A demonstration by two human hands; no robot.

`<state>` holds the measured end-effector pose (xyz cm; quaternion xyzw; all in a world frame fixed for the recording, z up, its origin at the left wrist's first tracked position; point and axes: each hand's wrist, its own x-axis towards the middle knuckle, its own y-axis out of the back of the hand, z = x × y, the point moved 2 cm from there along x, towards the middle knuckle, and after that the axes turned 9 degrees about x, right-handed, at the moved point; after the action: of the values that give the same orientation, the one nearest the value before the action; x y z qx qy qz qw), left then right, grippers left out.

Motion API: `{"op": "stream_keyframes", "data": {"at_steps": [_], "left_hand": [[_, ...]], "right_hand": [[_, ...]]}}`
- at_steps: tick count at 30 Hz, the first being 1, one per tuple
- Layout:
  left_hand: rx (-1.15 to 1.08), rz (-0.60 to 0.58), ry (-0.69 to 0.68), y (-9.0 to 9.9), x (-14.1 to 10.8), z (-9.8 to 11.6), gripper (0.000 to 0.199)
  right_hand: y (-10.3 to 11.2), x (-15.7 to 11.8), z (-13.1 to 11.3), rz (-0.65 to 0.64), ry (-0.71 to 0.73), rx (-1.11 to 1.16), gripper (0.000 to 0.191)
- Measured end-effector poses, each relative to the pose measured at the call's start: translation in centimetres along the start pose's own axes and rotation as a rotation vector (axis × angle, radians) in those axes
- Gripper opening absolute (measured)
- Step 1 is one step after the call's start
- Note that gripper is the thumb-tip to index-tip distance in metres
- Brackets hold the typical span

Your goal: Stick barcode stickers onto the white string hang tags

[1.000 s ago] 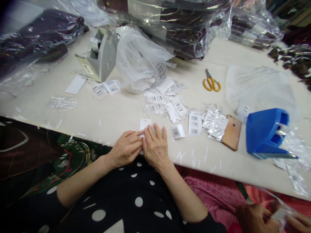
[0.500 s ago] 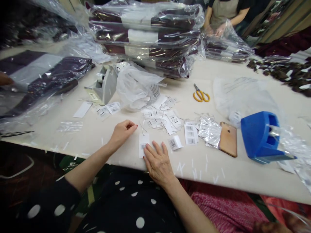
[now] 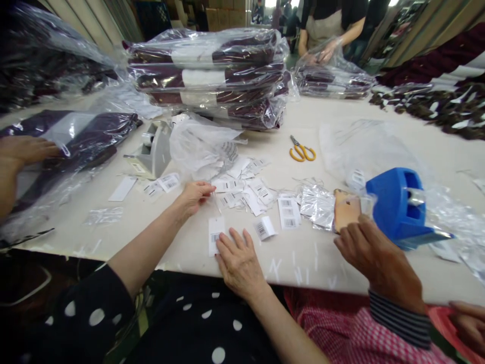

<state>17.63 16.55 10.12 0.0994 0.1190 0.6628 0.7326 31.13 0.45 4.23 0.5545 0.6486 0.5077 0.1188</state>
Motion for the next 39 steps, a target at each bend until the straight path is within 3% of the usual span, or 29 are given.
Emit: {"op": "stream_keyframes", "data": {"at_steps": [4, 8, 11, 13, 16, 19, 21, 23, 25, 27, 30, 36, 39], "left_hand": [[-0.160, -0.094, 0.131, 0.1, -0.3, 1.9, 0.018], [-0.334, -0.166, 0.159, -0.5, -1.5, 3.8, 0.021], [-0.330, -0.191, 0.094, -1.2, -3.4, 5.2, 0.020], [-0.289, -0.205, 0.017, -1.5, -5.1, 6.2, 0.016], [-0.215, -0.273, -0.083, -1.7, -7.8, 7.9, 0.011], [-0.157, -0.356, -0.147, -1.9, -9.9, 9.9, 0.011], [-0.164, -0.407, -0.179, -2.0, -10.7, 11.2, 0.011], [-0.197, -0.433, -0.197, -2.3, -11.0, 12.3, 0.010], [-0.236, -0.422, -0.206, -2.8, -10.9, 13.1, 0.009], [-0.275, -0.408, -0.201, -3.5, -10.5, 13.7, 0.009], [-0.335, -0.410, -0.166, -5.0, -9.2, 14.0, 0.010], [-0.354, -0.383, -0.114, -9.4, -5.0, 13.4, 0.017], [-0.323, -0.472, -0.097, -12.5, -3.5, 13.4, 0.021]], "right_hand": [[0.0, -0.1, 0.1, 0.041, 0.013, 0.015, 0.032], [-0.1, -0.1, 0.3, 0.037, -0.005, 0.040, 0.032], [0.1, -0.2, 0.6, 0.091, -0.028, 0.133, 0.027], [0.5, -0.2, 0.9, 0.237, -0.093, 0.266, 0.028], [1.6, 0.0, 1.2, 0.475, -0.208, 0.480, 0.055], [2.9, 0.4, 0.9, 0.517, -0.253, 0.600, 0.075], [3.7, 0.6, 0.7, 0.532, -0.272, 0.679, 0.071], [4.1, 0.5, 0.6, 0.505, -0.320, 0.834, 0.051], [4.1, 0.2, 0.6, 0.420, -0.420, 1.072, 0.032], [3.9, -0.5, 0.7, 0.376, -0.536, 1.298, 0.025], [4.3, -2.2, 1.6, 0.460, -0.636, 1.459, 0.024], [6.8, -6.4, 4.7, 0.675, -0.727, 1.383, 0.026], [9.2, -8.1, 6.9, 0.849, -0.740, 1.240, 0.029]]}}
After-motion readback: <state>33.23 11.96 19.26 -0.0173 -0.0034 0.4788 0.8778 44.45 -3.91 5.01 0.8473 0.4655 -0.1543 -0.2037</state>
